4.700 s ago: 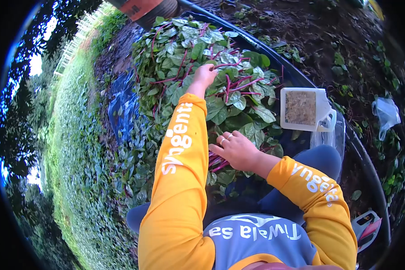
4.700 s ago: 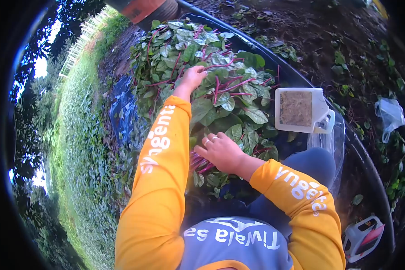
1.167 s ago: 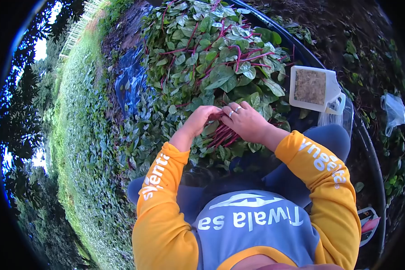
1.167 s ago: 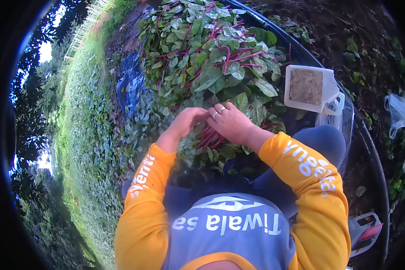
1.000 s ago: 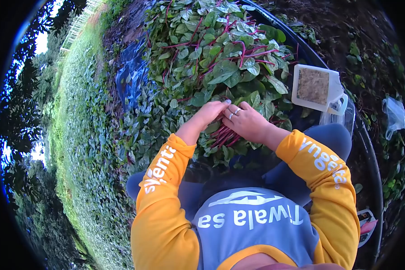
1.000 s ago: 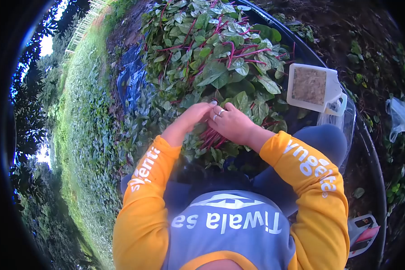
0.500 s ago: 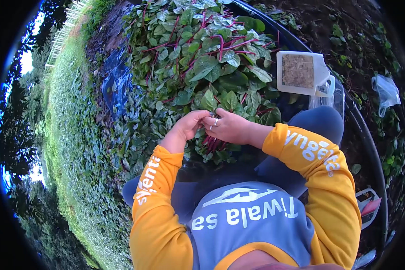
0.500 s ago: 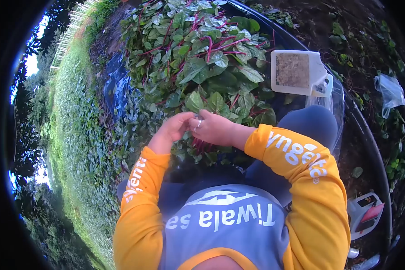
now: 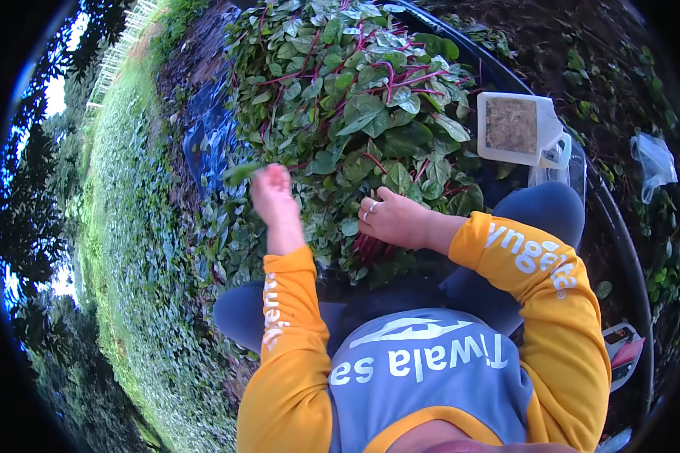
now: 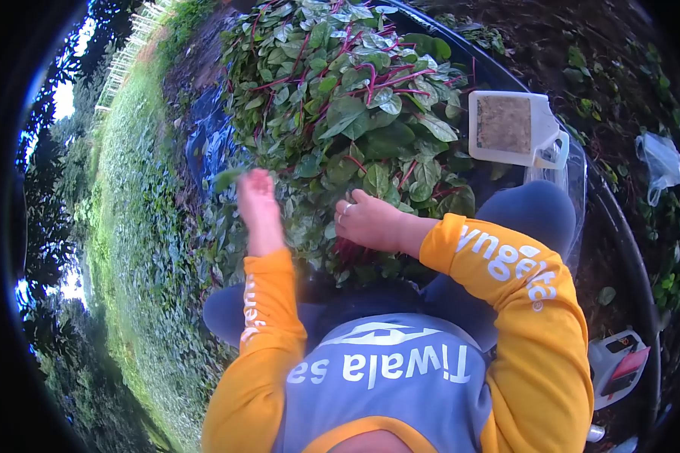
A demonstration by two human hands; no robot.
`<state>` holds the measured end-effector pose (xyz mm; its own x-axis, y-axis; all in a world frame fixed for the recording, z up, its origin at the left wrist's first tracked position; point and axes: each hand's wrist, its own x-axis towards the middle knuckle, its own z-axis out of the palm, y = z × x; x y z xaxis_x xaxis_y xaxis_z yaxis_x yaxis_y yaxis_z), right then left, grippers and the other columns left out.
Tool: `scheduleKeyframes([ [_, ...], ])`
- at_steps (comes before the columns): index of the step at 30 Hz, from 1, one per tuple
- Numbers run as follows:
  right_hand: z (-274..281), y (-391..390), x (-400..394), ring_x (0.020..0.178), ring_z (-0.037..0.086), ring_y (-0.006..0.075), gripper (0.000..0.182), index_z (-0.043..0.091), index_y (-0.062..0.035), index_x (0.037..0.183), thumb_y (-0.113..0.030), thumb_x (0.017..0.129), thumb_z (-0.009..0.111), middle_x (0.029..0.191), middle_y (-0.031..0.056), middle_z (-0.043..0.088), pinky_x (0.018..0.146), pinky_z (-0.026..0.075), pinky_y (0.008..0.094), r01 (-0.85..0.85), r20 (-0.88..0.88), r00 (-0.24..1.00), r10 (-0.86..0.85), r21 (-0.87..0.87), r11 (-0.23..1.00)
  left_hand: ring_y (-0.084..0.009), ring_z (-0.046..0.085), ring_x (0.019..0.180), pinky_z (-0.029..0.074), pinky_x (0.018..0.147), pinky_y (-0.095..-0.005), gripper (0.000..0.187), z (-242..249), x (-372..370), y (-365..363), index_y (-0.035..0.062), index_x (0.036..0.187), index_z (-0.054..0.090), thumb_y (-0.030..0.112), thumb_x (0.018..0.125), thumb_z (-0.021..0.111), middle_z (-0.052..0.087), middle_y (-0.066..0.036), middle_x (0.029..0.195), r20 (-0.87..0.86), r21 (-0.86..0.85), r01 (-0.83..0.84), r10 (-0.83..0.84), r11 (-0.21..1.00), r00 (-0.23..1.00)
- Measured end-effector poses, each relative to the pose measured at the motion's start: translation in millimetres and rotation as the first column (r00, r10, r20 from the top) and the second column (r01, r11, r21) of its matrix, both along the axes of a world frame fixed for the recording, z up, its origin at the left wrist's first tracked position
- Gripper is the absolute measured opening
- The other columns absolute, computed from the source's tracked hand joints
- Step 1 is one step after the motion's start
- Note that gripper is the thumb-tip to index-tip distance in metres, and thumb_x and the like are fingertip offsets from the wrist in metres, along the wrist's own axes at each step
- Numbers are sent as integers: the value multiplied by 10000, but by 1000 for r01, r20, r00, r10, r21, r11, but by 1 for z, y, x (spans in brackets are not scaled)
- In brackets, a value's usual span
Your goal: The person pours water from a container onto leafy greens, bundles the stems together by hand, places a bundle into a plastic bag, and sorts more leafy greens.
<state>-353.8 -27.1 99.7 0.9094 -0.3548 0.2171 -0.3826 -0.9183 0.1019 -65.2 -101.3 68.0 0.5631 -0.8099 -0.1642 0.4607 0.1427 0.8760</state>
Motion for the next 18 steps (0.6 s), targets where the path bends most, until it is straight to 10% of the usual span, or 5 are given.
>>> scheduleKeyframes([
  [3, 18, -1, -5, 1040, 567, 174, 190, 637, -126, 1043, -217, 883, 591, 1019, -15, 639, 806, 438, 352, 96, -18, 995, -95, 59, 994, -328, 498, 1300, 448, 1095, -506, 885, 30, 30, -11, 155, 1625, 4, 421, 1015, 588, 386, -194, 1538, -558, 251, -163, 280, 954, 781],
  [5, 32, -2, -23, 1081, 573, 188, 203, 631, -120, 1049, -207, 867, 614, 1021, 2, 642, 811, 450, 363, 183, 31, 982, -185, 65, 981, -348, 497, 1313, 451, 1094, -512, 786, 40, -14, -14, 122, 1609, 124, 377, 1024, 583, 404, -204, 1521, -358, 172, 132, -63, 976, 931],
  [9, 109, 1, -86, 1129, 585, 213, 229, 636, -112, 1053, -168, 831, 645, 1016, 36, 660, 823, 469, 380, 477, -108, 879, -465, 191, 858, -298, 660, 1096, 557, 963, -428, 371, 30, -91, -46, 31, 1360, 521, 166, 1022, 591, 648, -171, 1244, -21, 60, 663, -663, 746, 748],
  [13, 162, 17, -192, 1060, 616, 304, 374, 642, -91, 1094, -126, 734, 736, 987, 93, 675, 894, 486, 427, 812, 92, 578, -811, 38, 583, -212, 681, 991, 577, 855, -353, 224, 7, -195, -51, 19, 1217, 623, 59, 999, 588, 689, -97, 1085, 396, 172, 672, -675, 720, 622],
  [18, 136, 60, -316, 1030, 635, 361, 617, 613, -40, 1212, -107, 632, 812, 1076, 164, 679, 920, 506, 428, 987, 632, -146, -761, 145, -69, -329, 565, 1233, 425, 1063, -488, 234, -45, -367, 1, 90, 1118, 678, 70, 891, 624, 613, -122, 1316, 964, 244, 951, -158, 189, -216],
])
